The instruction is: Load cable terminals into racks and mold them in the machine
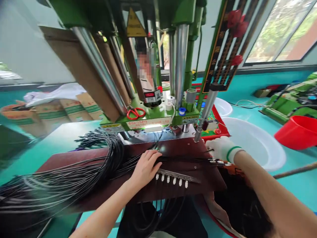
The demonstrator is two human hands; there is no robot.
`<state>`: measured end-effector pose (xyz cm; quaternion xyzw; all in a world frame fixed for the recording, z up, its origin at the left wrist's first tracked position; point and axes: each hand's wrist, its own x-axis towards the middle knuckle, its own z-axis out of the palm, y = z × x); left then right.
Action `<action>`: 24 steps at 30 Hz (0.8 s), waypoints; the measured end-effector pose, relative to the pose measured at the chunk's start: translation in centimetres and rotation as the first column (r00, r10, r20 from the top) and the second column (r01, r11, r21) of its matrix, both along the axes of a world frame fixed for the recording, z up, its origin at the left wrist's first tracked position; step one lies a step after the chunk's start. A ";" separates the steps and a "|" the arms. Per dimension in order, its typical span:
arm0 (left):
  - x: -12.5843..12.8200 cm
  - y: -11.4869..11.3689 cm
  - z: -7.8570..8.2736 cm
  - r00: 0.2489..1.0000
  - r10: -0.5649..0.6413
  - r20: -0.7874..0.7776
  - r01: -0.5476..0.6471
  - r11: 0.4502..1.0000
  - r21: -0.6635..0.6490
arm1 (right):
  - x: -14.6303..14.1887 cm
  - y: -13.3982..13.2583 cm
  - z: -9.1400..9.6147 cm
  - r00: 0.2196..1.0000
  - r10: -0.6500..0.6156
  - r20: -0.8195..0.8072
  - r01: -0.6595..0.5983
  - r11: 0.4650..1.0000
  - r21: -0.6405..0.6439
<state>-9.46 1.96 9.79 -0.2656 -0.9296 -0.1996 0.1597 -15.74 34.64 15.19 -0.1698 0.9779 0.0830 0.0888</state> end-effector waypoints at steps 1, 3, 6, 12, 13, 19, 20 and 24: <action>0.5 -1.8 0.2 0.999 0.045 -0.018 -0.044 0.998 0.036 | 0.1 -0.8 -0.2 0.999 0.015 0.028 -0.017 0.997 0.079; 1.4 -5.9 0.5 0.985 0.166 -0.045 -0.162 0.984 0.073 | 0.1 -2.7 -0.7 0.997 0.030 0.075 -0.046 0.972 0.229; 2.8 -12.7 0.6 0.935 0.354 -0.020 -0.355 0.935 -0.016 | -0.4 -5.9 -1.4 0.988 0.081 0.131 -0.115 0.956 0.270; 5.6 -20.0 -0.2 0.826 0.556 0.092 -0.485 0.785 -0.385 | -2.3 -12.3 -2.9 0.930 0.329 0.161 -0.338 0.941 0.028; 5.7 -19.9 -0.2 0.831 0.550 0.086 -0.472 0.779 -0.413 | -2.6 -13.2 -3.1 0.915 0.368 0.163 -0.369 0.929 -0.024; 3.9 -17.8 0.6 0.913 0.402 0.065 -0.335 0.832 -0.443 | -2.9 -17.7 -3.9 0.839 0.518 0.168 -0.489 0.852 -0.185; 3.6 -17.7 0.7 0.922 0.382 0.058 -0.321 0.841 -0.435 | -2.9 -18.2 -4.1 0.843 0.517 0.152 -0.490 0.852 -0.183; 3.2 -18.4 1.3 0.934 0.358 0.015 -0.330 0.876 -0.353 | -3.3 -19.1 -5.0 0.869 0.490 0.062 -0.479 0.867 -0.140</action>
